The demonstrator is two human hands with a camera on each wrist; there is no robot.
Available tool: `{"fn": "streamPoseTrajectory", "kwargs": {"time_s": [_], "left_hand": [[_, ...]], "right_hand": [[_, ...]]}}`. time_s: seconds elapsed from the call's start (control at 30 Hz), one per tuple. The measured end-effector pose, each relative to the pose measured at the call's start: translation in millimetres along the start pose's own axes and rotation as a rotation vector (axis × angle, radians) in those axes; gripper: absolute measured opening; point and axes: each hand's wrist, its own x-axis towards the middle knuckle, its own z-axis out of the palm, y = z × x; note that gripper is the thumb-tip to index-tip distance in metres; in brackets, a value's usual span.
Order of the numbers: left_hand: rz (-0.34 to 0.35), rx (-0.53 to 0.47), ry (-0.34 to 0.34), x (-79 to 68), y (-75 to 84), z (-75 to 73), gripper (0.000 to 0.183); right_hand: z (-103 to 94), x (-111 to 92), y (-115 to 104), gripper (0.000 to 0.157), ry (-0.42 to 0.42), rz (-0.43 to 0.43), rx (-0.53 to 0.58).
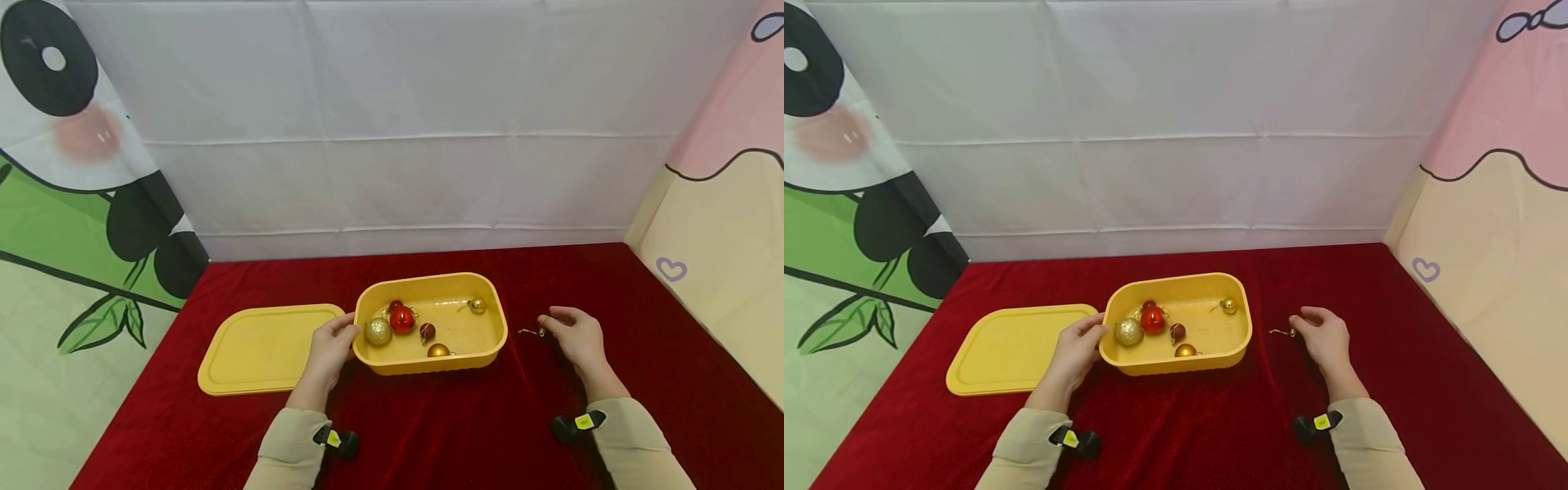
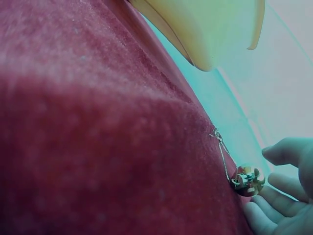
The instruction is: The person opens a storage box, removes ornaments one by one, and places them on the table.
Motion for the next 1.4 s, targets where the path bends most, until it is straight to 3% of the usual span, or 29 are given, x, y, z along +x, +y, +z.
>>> {"fn": "streamPoseTrajectory", "kwargs": {"time_s": [0.67, 1.03, 1.4], "left_hand": [[0.034, 0.003, -0.029, -1.0, 0.9, 2.3, 0.039], [0.045, 0.003, -0.022, -0.4, 0.2, 3.3, 0.039], [0.04, 0.02, -0.022, 2.0, -2.2, 2.7, 0.038]], "right_hand": [[1.7, -4, -16, 0.049, 0.08, -0.058, 0.029], [13.9, -16, -50, 0.045, 0.06, -0.108, 0.103], [41.1, -30, -83, 0.044, 0.025, -0.149, 0.246]]}}
